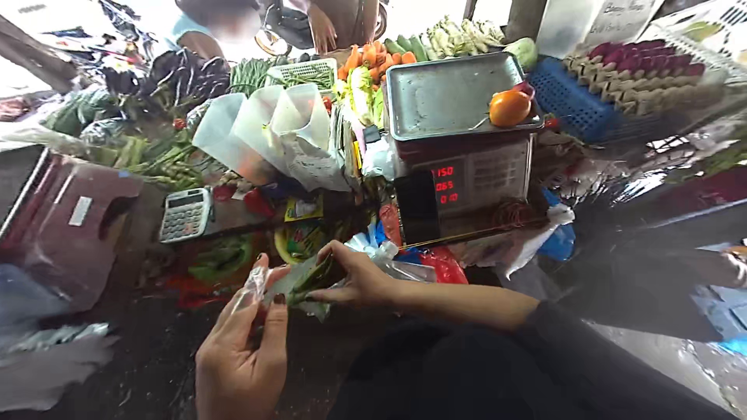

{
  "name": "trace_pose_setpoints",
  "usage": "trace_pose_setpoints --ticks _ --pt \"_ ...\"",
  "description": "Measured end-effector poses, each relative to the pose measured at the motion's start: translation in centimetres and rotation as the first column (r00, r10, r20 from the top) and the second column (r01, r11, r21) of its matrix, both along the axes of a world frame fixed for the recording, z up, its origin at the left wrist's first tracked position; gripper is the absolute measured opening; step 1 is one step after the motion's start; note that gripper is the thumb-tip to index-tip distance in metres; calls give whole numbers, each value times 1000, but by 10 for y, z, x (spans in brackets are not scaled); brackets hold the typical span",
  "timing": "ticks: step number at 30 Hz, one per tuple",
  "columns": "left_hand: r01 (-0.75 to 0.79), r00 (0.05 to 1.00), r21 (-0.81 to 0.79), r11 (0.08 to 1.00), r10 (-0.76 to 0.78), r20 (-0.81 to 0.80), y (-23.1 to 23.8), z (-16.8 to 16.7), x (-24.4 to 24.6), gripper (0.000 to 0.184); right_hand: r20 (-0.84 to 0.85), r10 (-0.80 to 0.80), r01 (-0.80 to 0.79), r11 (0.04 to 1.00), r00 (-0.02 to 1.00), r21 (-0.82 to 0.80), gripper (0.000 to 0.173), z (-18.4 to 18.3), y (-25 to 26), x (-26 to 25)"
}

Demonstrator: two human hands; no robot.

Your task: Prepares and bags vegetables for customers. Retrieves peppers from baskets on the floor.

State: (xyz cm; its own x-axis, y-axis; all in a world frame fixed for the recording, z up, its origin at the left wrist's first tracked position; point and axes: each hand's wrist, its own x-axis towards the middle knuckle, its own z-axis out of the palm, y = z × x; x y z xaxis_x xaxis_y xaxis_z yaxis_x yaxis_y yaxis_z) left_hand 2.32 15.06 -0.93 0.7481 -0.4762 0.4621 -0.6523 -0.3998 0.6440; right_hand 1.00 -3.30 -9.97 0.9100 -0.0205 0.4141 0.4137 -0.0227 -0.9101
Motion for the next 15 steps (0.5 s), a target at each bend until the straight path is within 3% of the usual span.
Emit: trace_pose_setpoints --ticks 3,5,11,15 --pt "31 999 75 997 -33 21 -7 -2 -1 37 -153 -72 107 968 986 228 45 6 -9 -1" --pt "30 999 99 995 -34 41 -13 -4 0 36 -145 -92 132 945 985 298 44 3 -9 -2" --pt "26 999 139 990 -32 43 -14 -8 6 39 312 -191 158 979 931 129 41 -7 4 -18" --pt "79 996 143 987 -82 18 -15 -6 2 35 392 -203 218 976 897 7 41 -4 2 -24"
